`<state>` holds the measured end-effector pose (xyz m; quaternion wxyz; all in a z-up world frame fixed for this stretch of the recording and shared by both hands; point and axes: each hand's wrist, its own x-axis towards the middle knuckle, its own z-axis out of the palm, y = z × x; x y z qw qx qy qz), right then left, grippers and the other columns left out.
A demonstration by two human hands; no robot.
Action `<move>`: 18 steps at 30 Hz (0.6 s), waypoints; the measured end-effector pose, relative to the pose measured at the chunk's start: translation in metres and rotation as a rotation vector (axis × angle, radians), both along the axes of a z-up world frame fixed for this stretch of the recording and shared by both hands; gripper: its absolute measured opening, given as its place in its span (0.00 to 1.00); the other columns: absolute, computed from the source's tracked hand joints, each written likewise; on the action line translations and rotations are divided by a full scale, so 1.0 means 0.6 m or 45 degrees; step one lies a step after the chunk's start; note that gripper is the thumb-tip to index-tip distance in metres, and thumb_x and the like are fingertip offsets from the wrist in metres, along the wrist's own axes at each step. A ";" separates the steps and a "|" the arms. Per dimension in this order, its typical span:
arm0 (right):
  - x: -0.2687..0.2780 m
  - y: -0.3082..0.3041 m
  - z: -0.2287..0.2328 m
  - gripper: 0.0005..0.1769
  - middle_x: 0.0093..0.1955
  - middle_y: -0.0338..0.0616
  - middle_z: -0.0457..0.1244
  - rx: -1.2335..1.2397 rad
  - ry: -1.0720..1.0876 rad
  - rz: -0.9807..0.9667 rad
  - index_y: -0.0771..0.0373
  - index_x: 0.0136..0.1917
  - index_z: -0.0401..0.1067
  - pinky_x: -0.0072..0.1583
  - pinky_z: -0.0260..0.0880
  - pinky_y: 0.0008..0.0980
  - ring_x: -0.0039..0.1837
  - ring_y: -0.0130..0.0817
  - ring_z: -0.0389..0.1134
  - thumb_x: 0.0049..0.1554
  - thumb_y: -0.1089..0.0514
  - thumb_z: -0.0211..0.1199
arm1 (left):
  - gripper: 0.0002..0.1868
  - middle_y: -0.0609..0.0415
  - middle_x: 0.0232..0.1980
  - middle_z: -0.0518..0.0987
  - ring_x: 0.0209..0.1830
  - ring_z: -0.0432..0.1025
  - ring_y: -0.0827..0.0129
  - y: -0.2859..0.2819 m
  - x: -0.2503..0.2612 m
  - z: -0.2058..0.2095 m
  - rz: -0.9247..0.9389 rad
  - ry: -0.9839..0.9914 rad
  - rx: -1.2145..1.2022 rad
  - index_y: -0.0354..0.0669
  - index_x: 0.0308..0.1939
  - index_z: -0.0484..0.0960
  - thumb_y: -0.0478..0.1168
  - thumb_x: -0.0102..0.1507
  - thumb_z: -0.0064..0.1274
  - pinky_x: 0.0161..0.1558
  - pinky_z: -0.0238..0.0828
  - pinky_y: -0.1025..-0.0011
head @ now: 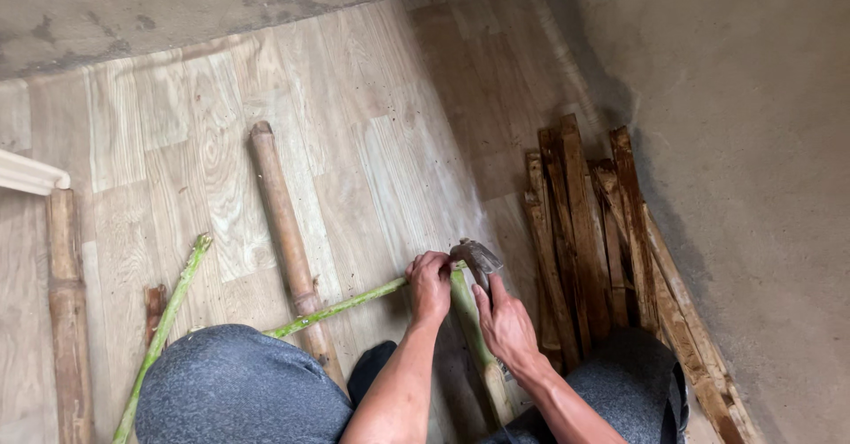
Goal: The person assembles a rectangular wooden frame on the floor using bamboo poles and smaller cross pieces. They use a hammer to drive nails into the joints, securing the pieces together. The person adjusts the frame and adds additional cross pieces to complete the structure.
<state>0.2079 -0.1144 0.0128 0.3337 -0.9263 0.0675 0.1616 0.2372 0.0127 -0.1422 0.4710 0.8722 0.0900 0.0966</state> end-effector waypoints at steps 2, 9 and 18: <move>0.022 -0.001 0.000 0.23 0.41 0.67 0.68 -0.013 -0.033 0.016 0.60 0.66 0.63 0.49 0.64 0.58 0.47 0.67 0.69 0.65 0.44 0.51 | 0.08 0.56 0.44 0.83 0.50 0.74 0.59 -0.006 0.019 -0.001 0.000 -0.042 0.025 0.47 0.38 0.86 0.33 0.59 0.54 0.59 0.61 0.62; 0.007 0.000 0.030 0.22 0.37 0.63 0.68 0.134 -0.099 -0.107 0.56 0.68 0.64 0.45 0.67 0.53 0.40 0.60 0.71 0.64 0.47 0.52 | 0.05 0.56 0.42 0.82 0.50 0.74 0.59 0.004 -0.007 0.001 -0.030 -0.202 -0.092 0.49 0.36 0.85 0.37 0.61 0.53 0.59 0.59 0.59; -0.003 0.003 0.021 0.26 0.38 0.64 0.68 0.132 -0.072 -0.044 0.53 0.71 0.62 0.46 0.68 0.54 0.43 0.62 0.72 0.63 0.45 0.53 | 0.06 0.55 0.45 0.83 0.51 0.74 0.60 0.005 -0.005 0.002 -0.056 -0.066 -0.074 0.47 0.37 0.83 0.37 0.63 0.50 0.59 0.58 0.59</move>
